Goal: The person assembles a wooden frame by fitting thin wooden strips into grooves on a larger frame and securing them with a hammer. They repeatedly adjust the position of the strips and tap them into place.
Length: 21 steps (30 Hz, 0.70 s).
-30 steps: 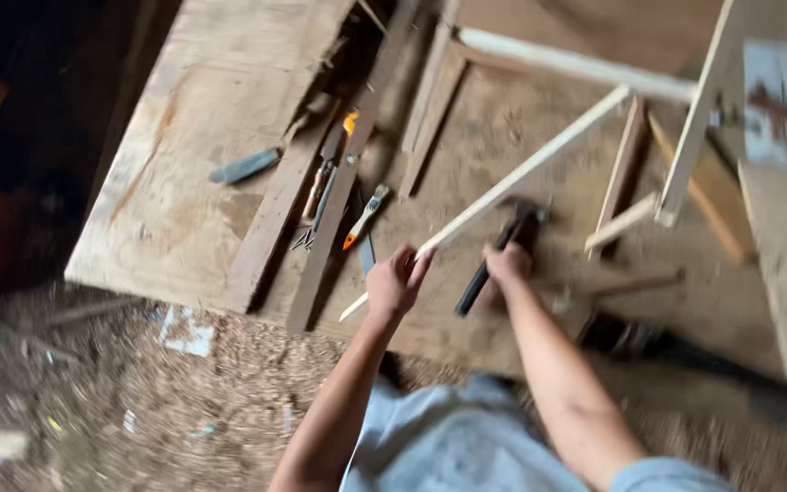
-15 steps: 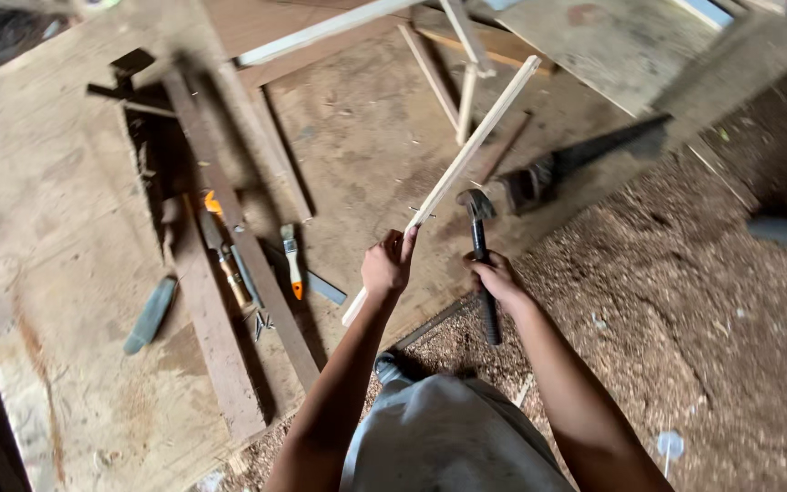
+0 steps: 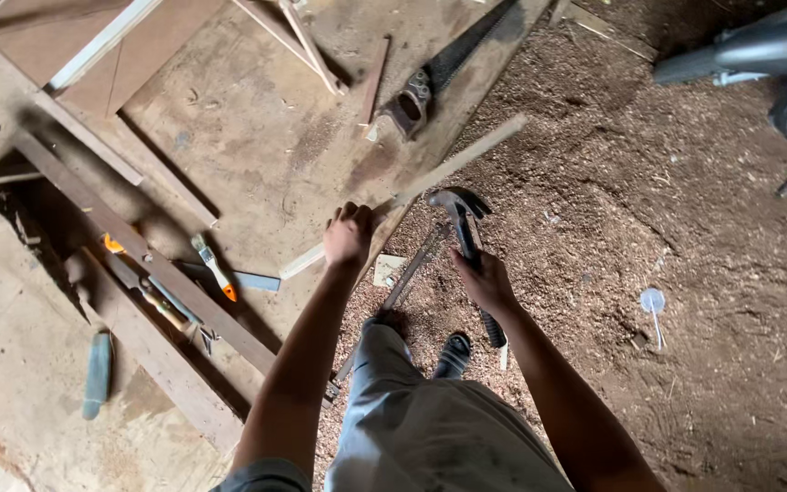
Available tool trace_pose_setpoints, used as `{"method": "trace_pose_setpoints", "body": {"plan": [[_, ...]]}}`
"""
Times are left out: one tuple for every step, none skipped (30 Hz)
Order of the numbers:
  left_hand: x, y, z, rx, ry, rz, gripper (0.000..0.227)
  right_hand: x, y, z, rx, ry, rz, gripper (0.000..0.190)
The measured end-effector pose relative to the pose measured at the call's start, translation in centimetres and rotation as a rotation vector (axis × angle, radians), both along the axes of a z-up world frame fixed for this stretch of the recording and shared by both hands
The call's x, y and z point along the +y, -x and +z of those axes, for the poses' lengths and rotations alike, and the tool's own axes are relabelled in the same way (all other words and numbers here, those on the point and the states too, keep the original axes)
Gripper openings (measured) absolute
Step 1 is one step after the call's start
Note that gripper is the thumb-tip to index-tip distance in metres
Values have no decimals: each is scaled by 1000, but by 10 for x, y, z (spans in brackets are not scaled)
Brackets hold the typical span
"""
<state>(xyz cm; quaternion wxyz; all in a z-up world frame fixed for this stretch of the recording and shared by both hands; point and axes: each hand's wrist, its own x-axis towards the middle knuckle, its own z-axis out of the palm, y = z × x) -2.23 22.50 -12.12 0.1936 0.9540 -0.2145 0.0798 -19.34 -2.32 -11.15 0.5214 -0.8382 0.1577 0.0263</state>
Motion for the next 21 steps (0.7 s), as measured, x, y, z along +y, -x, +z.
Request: {"method": "trace_pose_setpoints", "body": {"plan": [[-5,3,-1,-52,-18,-23,39,2,8,5,3,-37,-10,47],[-8,2,-2,61,22,-64,39,8,7,8,7,-74,-23,43],[-12,0,-3,175,60,-106,38,14,2,10,11,-111,-35,40],[-15,-1,-8,297,94,-155,39,20,5,11,-23,-38,-51,42],[-17,-4,-15,275,64,-195,39,26,4,11,-56,36,-66,43],[-23,-7,-22,255,38,-238,38,28,4,13,-82,115,-82,45],[-28,-11,-29,236,14,-281,38,31,4,14,-39,103,-121,44],[-31,-17,-38,175,28,-342,38,36,4,14,8,88,-155,43],[-34,-25,-46,115,44,-401,39,41,4,15,56,72,-189,43],[-31,-31,-54,53,55,-457,39,50,3,14,104,62,-233,41],[-27,-33,-62,61,76,-475,39,59,3,14,153,51,-276,40],[-29,-42,-67,57,99,-491,39,62,-5,14,190,44,-317,38],[-31,-52,-72,53,123,-506,39,66,-13,14,134,66,-346,36],[-30,-59,-77,49,158,-494,39,70,-17,12,84,89,-374,34],[-30,-65,-82,44,192,-481,39,74,-19,10,34,112,-401,32],[-30,-65,-88,46,226,-464,40,79,-19,7,82,98,-423,31],[-30,-64,-93,73,216,-454,37,84,-18,5,130,83,-444,31],[-31,-69,-97,93,205,-439,35,85,-20,3,171,68,-460,30],[-33,-74,-99,113,194,-424,32,86,-23,1,113,141,-456,33],[-33,-78,-100,149,234,-413,26,87,-25,-1,55,210,-446,35],[-34,-81,-102,185,274,-401,20,90,-25,-3,-2,279,-435,37]]}}
